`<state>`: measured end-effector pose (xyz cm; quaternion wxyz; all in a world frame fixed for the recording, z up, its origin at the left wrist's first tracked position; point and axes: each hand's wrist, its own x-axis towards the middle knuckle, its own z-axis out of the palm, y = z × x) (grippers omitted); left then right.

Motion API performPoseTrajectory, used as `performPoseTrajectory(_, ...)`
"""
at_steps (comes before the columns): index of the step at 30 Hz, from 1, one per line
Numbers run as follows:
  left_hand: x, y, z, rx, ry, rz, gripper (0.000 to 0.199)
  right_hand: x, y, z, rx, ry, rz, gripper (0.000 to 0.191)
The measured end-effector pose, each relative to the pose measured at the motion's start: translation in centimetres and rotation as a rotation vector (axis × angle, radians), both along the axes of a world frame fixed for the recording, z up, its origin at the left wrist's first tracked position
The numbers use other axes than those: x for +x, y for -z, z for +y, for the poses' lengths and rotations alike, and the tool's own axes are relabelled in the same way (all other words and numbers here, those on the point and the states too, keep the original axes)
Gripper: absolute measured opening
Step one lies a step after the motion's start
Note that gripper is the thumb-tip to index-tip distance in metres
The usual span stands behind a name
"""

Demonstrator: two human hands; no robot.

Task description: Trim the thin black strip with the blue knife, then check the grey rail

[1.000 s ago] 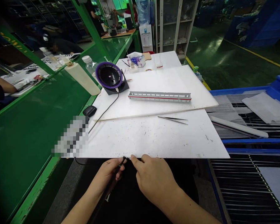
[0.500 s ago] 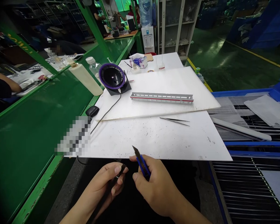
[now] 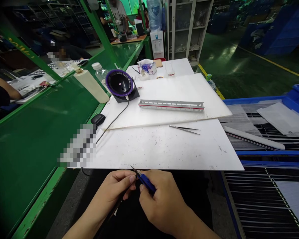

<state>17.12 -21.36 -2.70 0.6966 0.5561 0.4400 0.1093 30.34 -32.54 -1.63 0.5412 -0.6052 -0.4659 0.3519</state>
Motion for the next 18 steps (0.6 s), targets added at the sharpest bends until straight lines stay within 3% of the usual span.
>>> performPoseTrajectory(3, 0.2, -0.1, 0.2, 0.037, 0.021, 0.038, 0.029, 0.2, 0.2, -0.2, 0.004, -0.005, 0.000, 0.029)
performPoseTrajectory(5, 0.4, -0.1, 0.4, -0.027, 0.003, 0.020, 0.027, 0.5, 0.4, -0.4, -0.002, 0.010, 0.014, 0.030)
performPoseTrajectory(11, 0.5, -1.1, 0.0, -0.543, -0.200, -0.183, 0.028, 1.0, 0.7, -0.9, -0.146, 0.076, 0.196, 0.029)
performPoseTrajectory(18, -0.1, -4.9, -1.3, -0.666, -0.041, -0.292, 0.034, -0.2, 0.0, -2.5, -0.175, 0.163, 0.610, 0.040)
